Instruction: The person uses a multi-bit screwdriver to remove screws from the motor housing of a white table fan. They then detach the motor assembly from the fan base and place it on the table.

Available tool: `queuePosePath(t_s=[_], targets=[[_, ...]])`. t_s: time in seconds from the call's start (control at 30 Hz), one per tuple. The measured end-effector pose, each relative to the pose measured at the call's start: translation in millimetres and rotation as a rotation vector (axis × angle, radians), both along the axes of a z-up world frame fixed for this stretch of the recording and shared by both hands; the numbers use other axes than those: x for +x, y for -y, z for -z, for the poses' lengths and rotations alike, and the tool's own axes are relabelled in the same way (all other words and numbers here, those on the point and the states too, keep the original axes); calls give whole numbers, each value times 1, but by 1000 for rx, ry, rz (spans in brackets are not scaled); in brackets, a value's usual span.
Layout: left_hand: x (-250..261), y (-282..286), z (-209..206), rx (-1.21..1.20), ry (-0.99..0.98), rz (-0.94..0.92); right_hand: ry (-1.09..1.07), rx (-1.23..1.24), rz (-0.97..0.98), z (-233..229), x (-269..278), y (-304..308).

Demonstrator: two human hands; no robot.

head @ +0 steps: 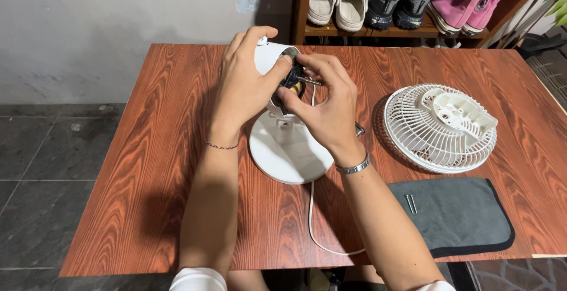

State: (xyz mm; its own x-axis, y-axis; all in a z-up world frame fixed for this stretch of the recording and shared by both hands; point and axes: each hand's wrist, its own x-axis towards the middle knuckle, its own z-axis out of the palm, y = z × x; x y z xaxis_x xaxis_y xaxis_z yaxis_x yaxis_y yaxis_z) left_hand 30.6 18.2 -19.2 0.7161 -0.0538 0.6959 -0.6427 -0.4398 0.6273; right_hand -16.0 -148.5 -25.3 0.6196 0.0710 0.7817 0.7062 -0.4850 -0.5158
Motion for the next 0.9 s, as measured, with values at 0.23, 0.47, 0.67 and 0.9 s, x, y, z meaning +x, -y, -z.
queuePosePath(t_s=[0.23,0.47,0.67,0.9], targets=[[1,-1,0,0,-1,15,14,-23,20,-1,-2,2],[1,0,2,4,12,-5,3,2,-7,0,-3,7],[2,1,3,9,10,-9,-26,25,-30,2,-4,9],[2,1,4,18,36,-17,-25,18,-51,2,-7,11]])
